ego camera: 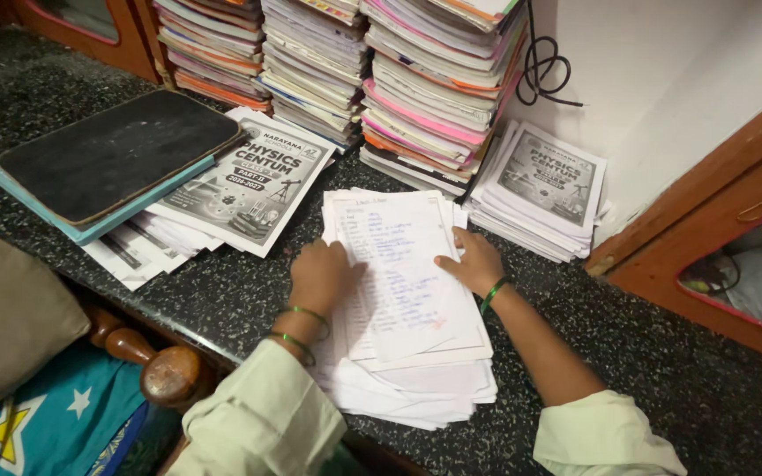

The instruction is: The person sits on the floor and sorts through a large pile of printed papers and booklets. They pick up individual sheets, flip through them, and place them into separate stacks on the floor.

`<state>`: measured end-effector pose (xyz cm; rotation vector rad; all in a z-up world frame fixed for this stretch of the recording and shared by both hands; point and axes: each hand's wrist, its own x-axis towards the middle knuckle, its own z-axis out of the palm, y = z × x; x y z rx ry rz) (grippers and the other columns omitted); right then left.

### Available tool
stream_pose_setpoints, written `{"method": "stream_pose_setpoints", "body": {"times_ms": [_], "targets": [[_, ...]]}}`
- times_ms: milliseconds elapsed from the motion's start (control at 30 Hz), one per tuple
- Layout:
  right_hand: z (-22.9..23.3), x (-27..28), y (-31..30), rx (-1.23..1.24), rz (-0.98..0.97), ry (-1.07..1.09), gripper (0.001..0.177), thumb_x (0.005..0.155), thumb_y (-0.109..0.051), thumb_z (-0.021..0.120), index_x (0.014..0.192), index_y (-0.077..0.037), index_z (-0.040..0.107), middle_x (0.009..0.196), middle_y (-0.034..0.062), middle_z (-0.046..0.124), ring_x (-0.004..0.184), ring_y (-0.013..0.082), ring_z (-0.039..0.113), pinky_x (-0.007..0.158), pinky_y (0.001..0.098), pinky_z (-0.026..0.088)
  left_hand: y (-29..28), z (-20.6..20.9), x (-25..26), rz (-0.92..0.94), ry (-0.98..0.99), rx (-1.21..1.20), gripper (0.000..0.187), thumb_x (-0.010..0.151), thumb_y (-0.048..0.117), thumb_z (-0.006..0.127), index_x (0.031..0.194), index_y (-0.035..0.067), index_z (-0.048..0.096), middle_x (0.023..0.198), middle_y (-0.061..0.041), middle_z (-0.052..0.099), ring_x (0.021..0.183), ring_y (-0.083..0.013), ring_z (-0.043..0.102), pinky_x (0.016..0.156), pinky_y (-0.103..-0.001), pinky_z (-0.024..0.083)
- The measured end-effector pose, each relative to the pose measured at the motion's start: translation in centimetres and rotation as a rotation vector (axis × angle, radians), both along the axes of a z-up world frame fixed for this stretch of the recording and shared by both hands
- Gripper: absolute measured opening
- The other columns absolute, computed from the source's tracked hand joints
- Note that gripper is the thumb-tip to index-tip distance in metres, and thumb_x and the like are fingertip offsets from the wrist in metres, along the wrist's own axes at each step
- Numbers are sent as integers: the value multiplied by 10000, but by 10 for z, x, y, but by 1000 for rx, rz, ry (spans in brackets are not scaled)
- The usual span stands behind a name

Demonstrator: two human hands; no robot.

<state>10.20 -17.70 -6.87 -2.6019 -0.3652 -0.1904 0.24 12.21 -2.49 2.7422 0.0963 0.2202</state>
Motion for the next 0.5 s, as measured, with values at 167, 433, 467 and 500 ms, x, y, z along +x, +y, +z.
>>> {"method": "stream_pose_setpoints", "body": {"times_ms": [167,433,467,500], "targets": [[-10,14,-13,126,-72,43,712,687,-416,890,1244,-35,662,947,112,729,802,210,708,743,333,576,1,11,28,70,12,-124,525,798,472,809,1081,45,693,1149,-165,639,1051,-360,641,826,-483,561],[3,1,1,205,-118,3,765,649,-408,894,1237,-20,596,976,109,700,768,218,679,719,337,569,2,-1,29,127,-88,-294,433,778,408,829,1090,129,718,1151,-123,626,1074,-333,613,877,-460,534],[7,-1,4,201,-134,-11,815,636,-404,893,1282,-26,569,1010,125,672,773,252,662,723,361,564,5,-1,30,130,-88,-292,412,778,398,831,1075,133,726,1155,-116,628,1081,-327,612,883,-456,533],[9,-3,7,198,-150,-26,867,624,-400,892,1327,-32,541,1043,141,644,778,287,645,726,385,558,7,-1,31,133,-88,-299,391,772,393,835,1055,141,736,1152,-111,630,1092,-322,606,885,-454,532]]}}
